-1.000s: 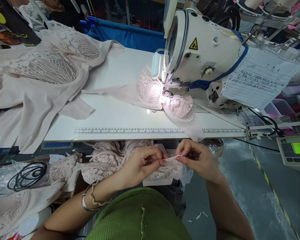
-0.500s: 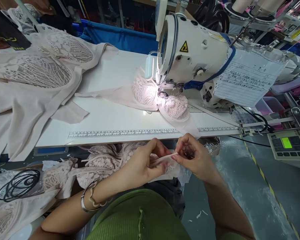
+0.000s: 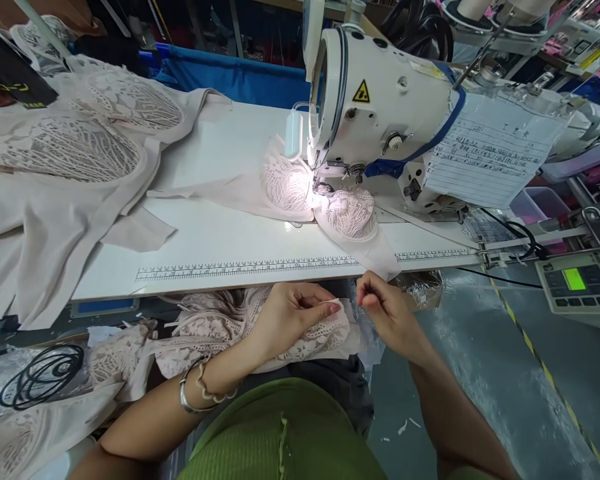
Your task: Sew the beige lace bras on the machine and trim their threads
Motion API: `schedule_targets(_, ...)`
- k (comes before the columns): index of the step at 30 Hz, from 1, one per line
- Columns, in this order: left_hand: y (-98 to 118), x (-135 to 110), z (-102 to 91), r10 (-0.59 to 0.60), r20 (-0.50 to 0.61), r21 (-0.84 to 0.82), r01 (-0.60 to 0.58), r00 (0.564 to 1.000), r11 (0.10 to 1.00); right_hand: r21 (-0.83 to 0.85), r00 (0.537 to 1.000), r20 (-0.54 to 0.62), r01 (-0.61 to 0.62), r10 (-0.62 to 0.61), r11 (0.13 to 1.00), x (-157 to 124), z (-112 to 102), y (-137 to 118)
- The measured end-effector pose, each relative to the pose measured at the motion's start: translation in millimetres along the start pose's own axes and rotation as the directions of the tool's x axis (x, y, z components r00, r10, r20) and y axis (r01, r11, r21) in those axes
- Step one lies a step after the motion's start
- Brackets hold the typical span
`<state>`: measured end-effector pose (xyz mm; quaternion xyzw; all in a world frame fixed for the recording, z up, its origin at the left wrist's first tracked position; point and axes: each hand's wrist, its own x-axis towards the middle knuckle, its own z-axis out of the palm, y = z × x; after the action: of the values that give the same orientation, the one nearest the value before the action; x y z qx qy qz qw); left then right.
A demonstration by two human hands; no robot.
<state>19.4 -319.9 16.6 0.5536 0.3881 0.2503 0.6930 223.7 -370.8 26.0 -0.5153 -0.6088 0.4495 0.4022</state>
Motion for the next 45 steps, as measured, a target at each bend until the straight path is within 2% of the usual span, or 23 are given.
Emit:
schedule_targets(3,1.0,1.2,-1.5,0.033,0.021,-0.025,-0.032,0.999,0.999,-0.044,0.996,0.089,0.014,-0.01,0.999,-0.3,-0.3,-1.6)
schedule_targets(8,1.7,2.8,-3.0,0.055,0.017,-0.027,-0.055,0.998,0.998,0.035,0.985,0.167,-0.049,0.043,0.998,3.2,3.7,-4.2)
schedule_targets(14,-0.9,2.7,-4.1,0.027,0.01,0.072,-0.027,1.0,0.997,0.086,0.99,0.136,-0.04,0.028,0.996,6.5,11.0,-4.6)
schedule_targets(18,-2.6,1.6,-4.5,0.037,-0.003,0.08,-0.036,0.999,0.996,0.103,0.994,0.102,-0.061,0.051,0.993,6.8,12.6,-2.4)
schedule_targets(20,-2.9,1.1,-4.6,0.046,-0.004,0.087,-0.045,0.999,0.995,0.152,0.996,0.059,-0.07,0.061,0.986,6.7,12.3,2.3)
schedule_targets(23,-2.6,0.3,-2.4,0.075,-0.03,0.124,-0.071,0.997,0.99,0.242,0.999,-0.031,-0.02,0.029,0.97,6.9,12.9,8.4)
schedule_targets(25,-2.6,-0.6,1.2,0.107,-0.066,0.143,-0.097,0.992,0.985,0.21,0.999,-0.027,-0.012,0.018,0.978,7.3,15.7,7.5)
schedule_targets(27,-3.1,-2.1,4.7,0.133,-0.1,0.166,-0.115,0.986,0.979,0.104,1.0,-0.001,-0.03,0.03,0.994,7.4,19.9,2.5)
schedule_targets(30,-5.6,-5.6,2.8,0.177,-0.085,0.232,-0.154,0.98,0.961,-0.04,0.999,-0.027,-0.019,0.018,0.999,4.7,23.6,-6.1)
schedule_targets(32,-8.4,-8.4,-7.2,0.257,-0.02,0.363,-0.232,0.966,0.902,-0.116,0.994,-0.101,0.031,-0.042,0.993,-0.6,21.1,-8.6)
schedule_targets(35,-14.7,-12.9,-33.4,0.392,0.126,0.609,-0.382,0.911,0.694,-0.179,0.956,-0.245,0.117,-0.16,0.977,-13.0,11.7,-9.3)
schedule_targets(36,-17.4,-14.6,-42.9,0.408,0.172,0.656,-0.414,0.896,0.632,-0.169,0.941,-0.278,0.151,-0.194,0.974,-17.5,8.3,-9.7)
schedule_targets(38,-23.5,-18.9,-58.4,0.404,0.235,0.69,-0.444,0.884,0.571,-0.117,0.908,-0.337,0.224,-0.251,0.967,-25.4,3.2,-11.2)
schedule_targets(40,-29.6,-24.2,-66.1,0.39,0.255,0.671,-0.453,0.885,0.588,-0.055,0.868,-0.408,0.285,-0.282,0.957,-30.9,0.6,-13.1)
schedule_targets(41,-32.4,-27.2,-66.5,0.384,0.245,0.641,-0.446,0.89,0.625,-0.028,0.851,-0.441,0.306,-0.287,0.951,-32.7,0.1,-13.8)
schedule_targets(45,-41.7,-37.7,-47.5,0.369,0.16,0.402,-0.402,0.915,0.822,-0.021,0.801,-0.528,0.318,-0.28,0.948,-34.6,2.4,-13.5)
